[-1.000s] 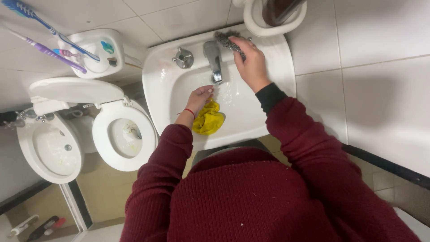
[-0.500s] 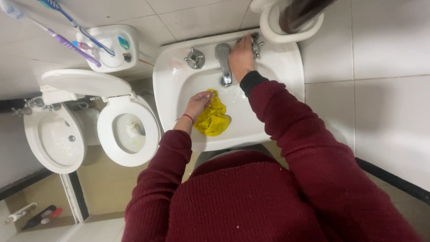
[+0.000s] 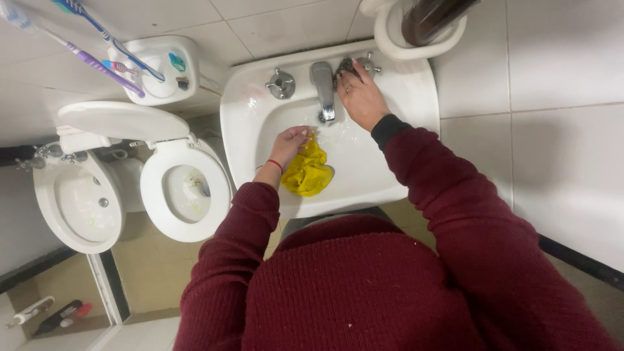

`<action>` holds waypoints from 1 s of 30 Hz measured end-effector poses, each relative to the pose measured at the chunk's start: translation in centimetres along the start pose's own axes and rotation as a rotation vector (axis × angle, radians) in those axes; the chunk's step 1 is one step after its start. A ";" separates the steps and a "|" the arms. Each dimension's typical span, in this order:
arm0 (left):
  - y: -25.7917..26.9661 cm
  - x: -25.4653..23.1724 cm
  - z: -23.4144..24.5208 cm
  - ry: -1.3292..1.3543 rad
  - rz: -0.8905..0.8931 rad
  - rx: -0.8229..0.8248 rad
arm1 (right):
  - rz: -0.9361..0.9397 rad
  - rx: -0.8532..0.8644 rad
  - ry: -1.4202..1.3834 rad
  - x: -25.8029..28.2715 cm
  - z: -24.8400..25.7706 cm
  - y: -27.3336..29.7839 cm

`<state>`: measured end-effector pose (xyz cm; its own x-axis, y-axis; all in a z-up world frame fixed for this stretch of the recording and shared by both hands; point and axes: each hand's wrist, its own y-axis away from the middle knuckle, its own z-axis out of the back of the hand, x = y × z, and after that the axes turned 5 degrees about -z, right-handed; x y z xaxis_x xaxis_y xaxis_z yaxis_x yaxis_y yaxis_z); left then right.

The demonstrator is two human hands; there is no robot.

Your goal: The person scrubs a white bathroom sink basin and faucet using a metal scouring pad and a yellow cloth. They repeatedly scrub the basin, faucet, and handles, then rinse the pad under running water and continue scrubbing.

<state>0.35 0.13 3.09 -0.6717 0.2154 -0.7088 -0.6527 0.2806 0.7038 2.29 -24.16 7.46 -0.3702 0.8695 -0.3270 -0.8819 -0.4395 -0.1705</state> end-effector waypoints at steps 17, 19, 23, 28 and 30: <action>-2.8 4.9 -1.6 0.036 0.029 0.088 | -0.389 0.079 -0.839 4.9 -0.8 11.5; -2.5 5.0 -2.0 0.043 0.027 0.095 | -0.414 0.058 -0.911 4.4 0.3 12.1; -1.5 4.1 -2.9 0.045 0.011 0.117 | -0.519 -0.040 -1.167 3.2 2.7 12.6; 1.6 0.2 -4.7 0.028 -0.228 0.264 | -0.791 0.009 -1.552 3.0 3.9 12.7; 1.8 -0.6 -5.1 0.027 -0.323 0.335 | -0.828 0.039 -1.628 2.9 4.0 12.6</action>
<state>-2.19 -4.25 4.97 -0.4641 0.0440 -0.8847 -0.6838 0.6171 0.3894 -11.04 -26.31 8.13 0.2532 0.1754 0.9514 -0.9616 0.1530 0.2277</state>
